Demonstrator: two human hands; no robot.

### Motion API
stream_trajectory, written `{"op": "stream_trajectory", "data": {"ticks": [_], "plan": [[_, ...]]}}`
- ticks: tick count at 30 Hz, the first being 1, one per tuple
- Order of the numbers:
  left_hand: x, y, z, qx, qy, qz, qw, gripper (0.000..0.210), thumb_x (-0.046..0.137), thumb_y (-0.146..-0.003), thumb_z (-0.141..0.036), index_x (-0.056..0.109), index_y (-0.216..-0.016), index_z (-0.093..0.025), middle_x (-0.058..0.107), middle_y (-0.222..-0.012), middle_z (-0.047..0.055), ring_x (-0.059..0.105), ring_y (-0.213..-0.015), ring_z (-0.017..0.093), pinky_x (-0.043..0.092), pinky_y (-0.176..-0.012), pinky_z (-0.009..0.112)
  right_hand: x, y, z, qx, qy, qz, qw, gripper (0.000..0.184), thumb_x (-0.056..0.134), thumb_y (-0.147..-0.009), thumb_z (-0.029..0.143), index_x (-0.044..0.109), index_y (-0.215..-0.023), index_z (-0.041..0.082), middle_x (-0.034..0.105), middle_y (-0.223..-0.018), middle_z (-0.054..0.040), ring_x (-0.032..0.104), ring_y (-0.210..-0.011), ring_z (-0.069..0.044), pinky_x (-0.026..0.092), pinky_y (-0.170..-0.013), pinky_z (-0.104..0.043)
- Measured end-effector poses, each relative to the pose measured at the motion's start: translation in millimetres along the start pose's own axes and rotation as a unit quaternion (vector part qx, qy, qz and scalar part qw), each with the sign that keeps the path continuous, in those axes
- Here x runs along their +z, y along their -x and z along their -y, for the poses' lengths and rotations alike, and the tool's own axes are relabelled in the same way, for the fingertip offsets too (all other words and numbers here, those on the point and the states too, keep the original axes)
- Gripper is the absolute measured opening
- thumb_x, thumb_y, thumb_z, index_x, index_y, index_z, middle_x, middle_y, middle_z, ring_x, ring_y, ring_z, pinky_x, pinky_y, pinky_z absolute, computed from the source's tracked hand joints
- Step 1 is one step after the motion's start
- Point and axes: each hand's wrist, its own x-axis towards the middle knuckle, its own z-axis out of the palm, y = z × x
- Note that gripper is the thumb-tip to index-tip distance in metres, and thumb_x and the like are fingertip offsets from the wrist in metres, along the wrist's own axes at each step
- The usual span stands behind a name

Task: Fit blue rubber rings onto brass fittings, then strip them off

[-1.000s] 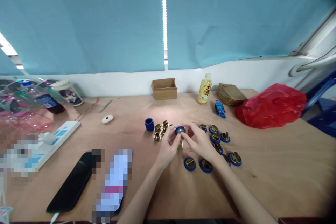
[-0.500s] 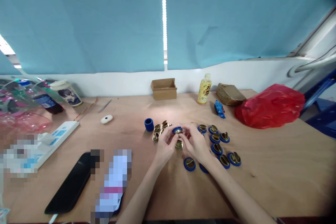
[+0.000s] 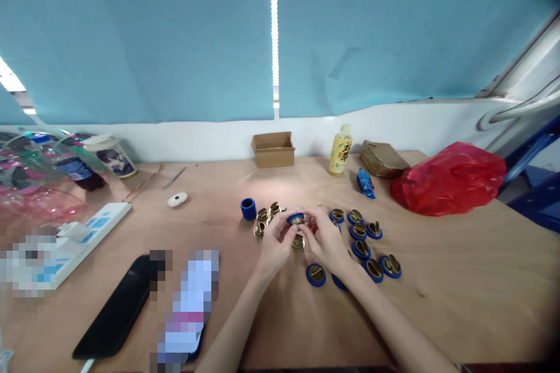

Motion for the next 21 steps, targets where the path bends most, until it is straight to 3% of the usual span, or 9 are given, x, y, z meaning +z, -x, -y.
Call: {"op": "stream_trajectory", "data": {"ticks": [6,10,16,21], "plan": [[-1.7,-0.4,2.6,0.000,-0.006,-0.002,1.000,0.024,0.060,-0.085,-0.017,0.062,-0.109,-0.018,0.069,-0.110,0.008,0.066,-0.107,0.021,0.050,-0.100,0.036,0.3,-0.3,1.0,-0.006,-0.007,0.000,1.000,0.027,0.051,-0.092,0.018,0.051,-0.119,0.023,0.065,-0.101,-0.0076,0.064,-0.080,-0.021,0.054,-0.071,-0.034],[-2.4,-0.2,3.5,-0.007,-0.001,-0.005,1.000,0.024,0.062,-0.084,-0.018,0.062,-0.108,-0.018,0.069,-0.111,0.008,0.066,-0.108,0.021,0.049,-0.100,0.037,2.1,-1.7,4.9,-0.011,-0.010,-0.032,0.999,0.023,0.052,-0.092,0.016,0.054,-0.115,0.023,0.064,-0.099,-0.0074,0.063,-0.082,-0.021,0.054,-0.070,-0.033],[-2.0,-0.5,-0.1,-0.014,0.000,-0.011,1.000,0.021,0.064,-0.083,-0.019,0.061,-0.104,-0.018,0.070,-0.112,0.009,0.064,-0.112,0.022,0.047,-0.102,0.038,3.1,-2.5,12.3,-0.014,-0.025,-0.064,0.997,0.021,0.055,-0.091,0.013,0.061,-0.108,0.025,0.061,-0.097,-0.0053,0.062,-0.077,-0.018,0.054,-0.069,-0.030],[-1.4,0.2,-1.2,-0.014,-0.009,-0.001,1.000,0.023,0.063,-0.083,-0.018,0.061,-0.105,-0.018,0.069,-0.114,0.009,0.064,-0.113,0.022,0.047,-0.102,0.037,0.7,-4.2,12.5,0.002,-0.038,-0.054,0.998,0.024,0.057,-0.087,0.009,0.061,-0.104,0.025,0.058,-0.093,-0.0034,0.060,-0.072,-0.016,0.053,-0.066,-0.028]]}}
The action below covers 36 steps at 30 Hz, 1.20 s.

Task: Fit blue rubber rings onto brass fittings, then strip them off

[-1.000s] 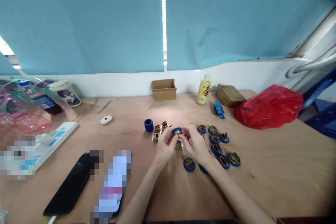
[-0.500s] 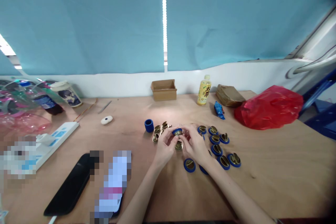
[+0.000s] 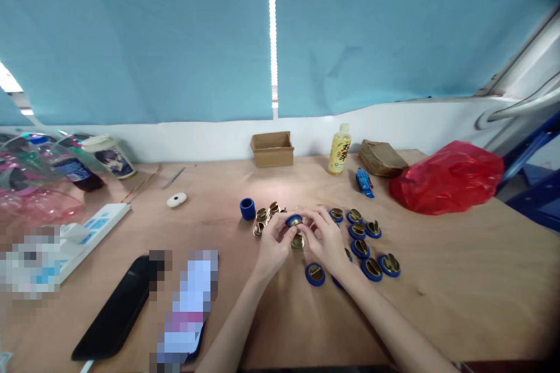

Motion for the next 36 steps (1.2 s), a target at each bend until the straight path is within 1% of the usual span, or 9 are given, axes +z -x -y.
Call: {"op": "stream_trajectory", "data": {"ticks": [5,11,16,19,22,26,30,33,36], "plan": [[1.2,0.5,0.3,0.005,0.004,0.020,1.000,0.023,0.061,-0.083,-0.015,0.060,-0.106,-0.018,0.069,-0.116,0.009,0.064,-0.114,0.021,0.047,-0.101,0.036,-5.4,-3.5,-3.1,0.018,0.009,0.045,0.999,0.024,0.054,-0.084,0.006,0.056,-0.102,0.023,0.055,-0.094,-0.0040,0.059,-0.075,-0.017,0.052,-0.068,-0.030],[1.1,0.0,1.8,0.000,-0.011,0.027,1.000,0.023,0.059,-0.083,-0.013,0.061,-0.106,-0.018,0.069,-0.115,0.009,0.064,-0.113,0.021,0.047,-0.102,0.037,-10.2,-5.8,-4.4,0.004,0.007,0.084,0.996,0.026,0.051,-0.082,0.003,0.052,-0.099,0.021,0.053,-0.094,-0.0044,0.057,-0.078,-0.018,0.051,-0.071,-0.032],[1.0,0.8,2.6,-0.004,-0.001,0.026,1.000,0.022,0.061,-0.083,-0.014,0.061,-0.105,-0.018,0.069,-0.115,0.010,0.063,-0.114,0.022,0.048,-0.102,0.038,-11.7,-8.2,-4.1,0.003,0.003,0.056,0.998,0.017,0.046,-0.088,0.006,0.053,-0.093,0.021,0.055,-0.091,-0.0053,0.058,-0.085,-0.020,0.050,-0.074,-0.034],[2.7,1.2,1.4,-0.001,0.003,0.016,1.000,0.021,0.061,-0.084,-0.017,0.061,-0.105,-0.019,0.069,-0.117,0.009,0.063,-0.114,0.022,0.047,-0.103,0.039,-13.3,-9.0,-4.1,0.012,-0.025,0.061,0.998,0.016,0.046,-0.092,0.012,0.055,-0.101,0.021,0.056,-0.098,-0.0069,0.059,-0.086,-0.020,0.052,-0.078,-0.036],[3.9,0.3,-0.1,-0.004,0.010,-0.007,1.000,0.023,0.062,-0.085,-0.021,0.060,-0.107,-0.019,0.069,-0.117,0.009,0.064,-0.112,0.022,0.047,-0.103,0.039,-13.3,-7.5,-4.9,0.012,-0.035,0.085,0.996,0.021,0.053,-0.091,0.018,0.053,-0.112,0.022,0.056,-0.106,-0.0082,0.060,-0.087,-0.020,0.053,-0.078,-0.037],[3.9,-0.5,-3.0,-0.015,0.012,-0.031,0.999,0.024,0.063,-0.084,-0.023,0.058,-0.107,-0.019,0.070,-0.114,0.009,0.066,-0.110,0.022,0.049,-0.100,0.038,-11.1,-4.4,-7.2,0.001,-0.008,0.067,0.998,0.025,0.055,-0.091,0.018,0.050,-0.115,0.022,0.056,-0.106,-0.0090,0.059,-0.093,-0.022,0.053,-0.079,-0.039],[4.8,1.0,-4.2,-0.014,0.015,-0.025,0.999,0.023,0.062,-0.085,-0.021,0.057,-0.108,-0.020,0.069,-0.113,0.008,0.065,-0.111,0.021,0.048,-0.101,0.037,-7.9,-2.3,-9.5,0.015,-0.025,0.072,0.997,0.020,0.053,-0.091,0.017,0.050,-0.110,0.022,0.057,-0.103,-0.0075,0.060,-0.088,-0.020,0.053,-0.077,-0.037],[5.2,2.3,-2.1,0.004,0.018,-0.027,0.999,0.021,0.061,-0.086,-0.020,0.054,-0.105,-0.022,0.069,-0.110,0.005,0.065,-0.110,0.019,0.048,-0.101,0.036,-4.2,-0.7,-10.9,0.025,-0.044,0.059,0.997,0.022,0.055,-0.090,0.017,0.048,-0.110,0.022,0.057,-0.101,-0.0065,0.061,-0.087,-0.019,0.054,-0.074,-0.035],[4.6,3.0,0.5,0.017,0.016,-0.020,1.000,0.016,0.060,-0.087,-0.021,0.053,-0.101,-0.022,0.068,-0.113,0.005,0.064,-0.112,0.019,0.047,-0.101,0.036,-2.0,0.0,-10.9,0.036,-0.053,0.051,0.997,0.023,0.055,-0.090,0.017,0.048,-0.112,0.022,0.057,-0.100,-0.0064,0.061,-0.086,-0.019,0.055,-0.072,-0.034]]}}
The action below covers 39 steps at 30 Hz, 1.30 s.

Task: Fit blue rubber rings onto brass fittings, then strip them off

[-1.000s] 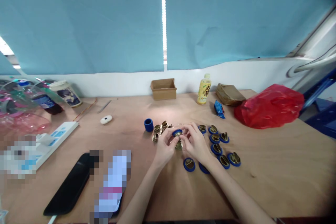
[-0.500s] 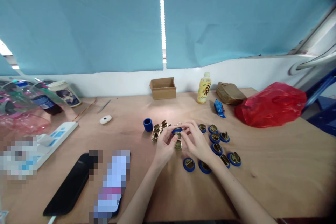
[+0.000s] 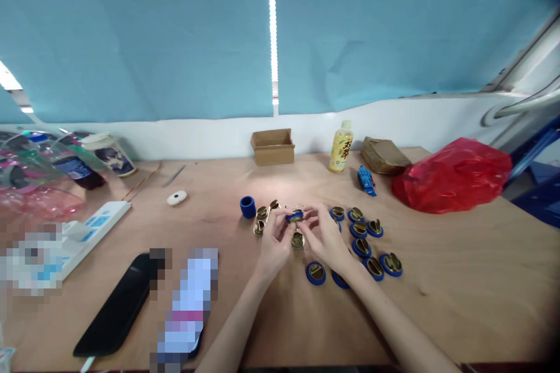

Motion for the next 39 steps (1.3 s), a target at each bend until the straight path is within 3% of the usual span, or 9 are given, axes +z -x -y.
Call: {"op": "stream_trajectory", "data": {"ticks": [8,16,23,30,39], "plan": [[0.8,0.9,5.0,0.017,-0.031,0.014,0.999,0.020,0.057,-0.089,-0.020,0.057,-0.109,-0.023,0.065,-0.123,0.007,0.061,-0.119,0.020,0.046,-0.105,0.038,-3.4,-2.5,1.7,-0.026,0.029,0.018,0.999,0.019,0.053,-0.086,0.010,0.050,-0.101,0.022,0.055,-0.098,-0.0061,0.058,-0.087,-0.020,0.053,-0.075,-0.036],[-7.9,3.7,18.2,0.155,-0.241,-0.037,0.957,0.026,0.052,-0.091,-0.015,0.061,-0.114,-0.025,0.065,-0.124,0.008,0.059,-0.121,0.023,0.048,-0.103,0.043,-1.6,-0.8,0.7,-0.047,0.038,-0.012,0.998,0.020,0.050,-0.090,0.013,0.050,-0.107,0.023,0.060,-0.103,-0.0069,0.061,-0.092,-0.022,0.054,-0.080,-0.038],[-9.2,4.5,19.4,0.111,-0.255,-0.095,0.956,0.018,0.059,-0.089,-0.020,0.060,-0.106,-0.025,0.073,-0.103,0.004,0.071,-0.094,0.020,0.056,-0.084,0.033,-1.9,-0.6,8.1,-0.072,0.060,-0.019,0.995,0.019,0.053,-0.091,0.014,0.052,-0.107,0.024,0.060,-0.106,-0.0081,0.061,-0.101,-0.023,0.054,-0.086,-0.040],[-8.6,5.3,22.8,0.096,-0.240,-0.104,0.961,0.015,0.059,-0.088,-0.022,0.056,-0.103,-0.023,0.071,-0.096,0.005,0.071,-0.089,0.019,0.056,-0.079,0.031,-1.2,-0.7,6.8,-0.069,0.060,-0.022,0.996,0.017,0.054,-0.091,0.018,0.053,-0.107,0.024,0.060,-0.103,-0.0074,0.062,-0.095,-0.022,0.055,-0.081,-0.038],[-8.7,4.9,22.3,0.119,-0.305,-0.106,0.939,0.019,0.055,-0.084,-0.011,0.049,-0.098,-0.023,0.062,-0.093,0.005,0.064,-0.086,0.020,0.052,-0.078,0.033,-1.9,0.0,5.1,0.010,0.001,0.047,0.999,0.020,0.053,-0.093,0.020,0.047,-0.112,0.022,0.063,-0.102,-0.0081,0.065,-0.091,-0.022,0.056,-0.080,-0.038]]}}
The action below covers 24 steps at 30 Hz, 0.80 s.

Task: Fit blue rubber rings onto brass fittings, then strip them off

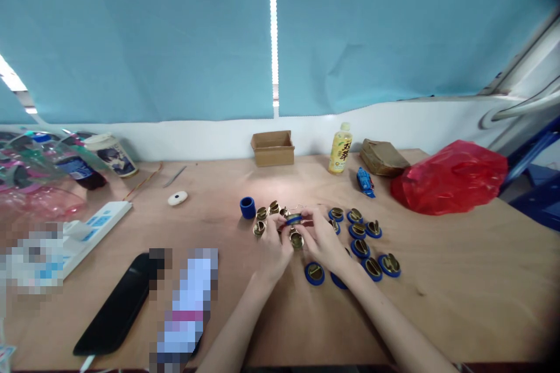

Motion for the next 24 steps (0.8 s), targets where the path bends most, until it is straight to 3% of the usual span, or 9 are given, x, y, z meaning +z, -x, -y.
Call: {"op": "stream_trajectory", "data": {"ticks": [4,7,12,17,24], "plan": [[-0.5,1.0,-1.5,0.019,-0.020,0.009,1.000,0.019,0.051,-0.084,-0.008,0.046,-0.093,-0.023,0.060,-0.091,0.004,0.062,-0.085,0.020,0.050,-0.076,0.032,0.0,0.1,1.1,-0.004,-0.013,0.030,0.999,0.012,0.048,-0.093,0.017,0.047,-0.104,0.023,0.062,-0.090,-0.0051,0.064,-0.083,-0.021,0.056,-0.078,-0.038],[-1.5,0.8,-3.1,0.010,0.001,0.023,1.000,0.019,0.050,-0.085,-0.009,0.044,-0.096,-0.023,0.059,-0.092,0.004,0.062,-0.084,0.019,0.050,-0.076,0.032,2.1,-0.5,4.2,0.002,-0.050,0.012,0.999,0.006,0.050,-0.092,0.020,0.047,-0.096,0.023,0.061,-0.089,-0.0046,0.064,-0.081,-0.020,0.055,-0.076,-0.036],[-2.3,-1.7,-7.4,-0.039,0.051,0.030,0.997,0.016,0.055,-0.086,-0.015,0.045,-0.096,-0.022,0.059,-0.092,0.004,0.063,-0.081,0.017,0.050,-0.075,0.030,-2.7,-7.0,12.7,0.101,-0.195,-0.009,0.975,0.019,0.066,-0.084,0.036,0.053,-0.088,0.022,0.063,-0.085,-0.0018,0.064,-0.074,-0.017,0.055,-0.068,-0.030],[-0.8,-4.4,-9.6,-0.061,0.061,0.028,0.996,0.011,0.056,-0.088,-0.020,0.049,-0.096,-0.022,0.062,-0.090,0.003,0.064,-0.079,0.015,0.051,-0.073,0.028,-11.6,-12.7,9.3,0.172,-0.295,-0.009,0.940,0.023,0.067,-0.081,0.044,0.072,-0.088,0.022,0.073,-0.093,-0.0044,0.067,-0.095,-0.022,0.052,-0.089,-0.037],[-1.7,-3.7,-6.9,0.034,-0.036,0.027,0.998,0.010,0.058,-0.088,-0.022,0.056,-0.098,-0.020,0.067,-0.083,0.002,0.064,-0.074,0.015,0.052,-0.071,0.027,-6.4,-10.2,-2.8,0.199,-0.356,-0.042,0.912,0.024,0.069,-0.081,0.035,0.077,-0.100,0.025,0.074,-0.110,-0.0060,0.062,-0.114,-0.026,0.043,-0.104,-0.044]]}}
